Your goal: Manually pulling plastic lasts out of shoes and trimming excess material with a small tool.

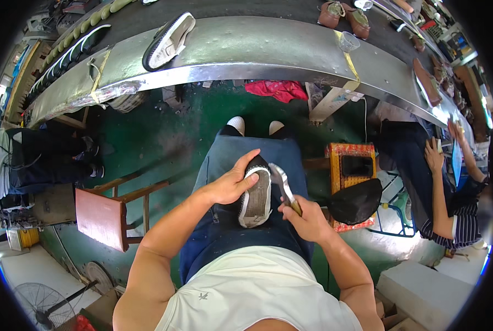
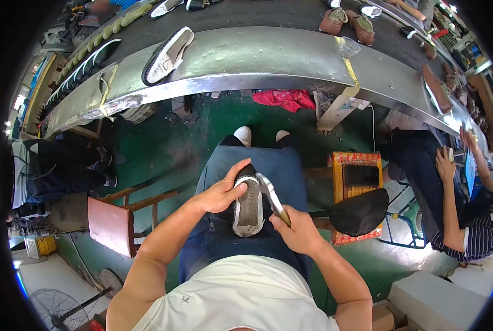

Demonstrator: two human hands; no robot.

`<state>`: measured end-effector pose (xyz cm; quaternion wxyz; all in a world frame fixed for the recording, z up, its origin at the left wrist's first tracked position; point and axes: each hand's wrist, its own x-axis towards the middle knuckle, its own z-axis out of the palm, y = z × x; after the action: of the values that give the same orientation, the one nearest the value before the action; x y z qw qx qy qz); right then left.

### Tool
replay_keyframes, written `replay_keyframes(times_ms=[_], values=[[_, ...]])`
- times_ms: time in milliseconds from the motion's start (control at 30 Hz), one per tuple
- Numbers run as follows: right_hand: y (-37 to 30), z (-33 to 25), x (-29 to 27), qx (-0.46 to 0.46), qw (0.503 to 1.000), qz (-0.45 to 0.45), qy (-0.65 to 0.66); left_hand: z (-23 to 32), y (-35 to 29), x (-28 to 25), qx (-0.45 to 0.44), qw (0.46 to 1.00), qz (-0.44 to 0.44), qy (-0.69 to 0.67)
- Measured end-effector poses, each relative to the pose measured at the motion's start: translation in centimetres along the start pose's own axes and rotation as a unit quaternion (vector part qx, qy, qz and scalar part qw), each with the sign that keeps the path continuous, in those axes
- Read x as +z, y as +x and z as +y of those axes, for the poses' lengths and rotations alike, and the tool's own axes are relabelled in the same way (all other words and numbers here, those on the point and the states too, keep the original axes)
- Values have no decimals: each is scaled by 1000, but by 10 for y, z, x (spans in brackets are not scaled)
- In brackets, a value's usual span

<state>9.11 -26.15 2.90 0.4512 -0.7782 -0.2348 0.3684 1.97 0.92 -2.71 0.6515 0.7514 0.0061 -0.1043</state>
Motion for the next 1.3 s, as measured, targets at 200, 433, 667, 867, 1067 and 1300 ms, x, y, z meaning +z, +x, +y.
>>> replay_keyframes(times_ms=[200, 433, 667, 867, 1067, 1300], values=[[-3, 13, 13, 73, 983, -129, 107, -19, -7, 9, -24, 998, 50, -7], [22, 1, 10, 148, 964, -165, 146, -7, -4, 6, -48, 995, 73, -48], [36, 45, 33, -60, 989, -18, -133, -44, 3, 4, -6, 974, 83, -212], [20, 37, 34, -123, 979, 47, -153, -38, 1, -3, -31, 967, 21, -251], [6, 12, 19, -5, 948, -5, -318, -24, 18, 21, -90, 978, 117, -149], [8, -11, -10, 127, 987, -98, 3, -27, 27, 20, -92, 980, 127, -119]])
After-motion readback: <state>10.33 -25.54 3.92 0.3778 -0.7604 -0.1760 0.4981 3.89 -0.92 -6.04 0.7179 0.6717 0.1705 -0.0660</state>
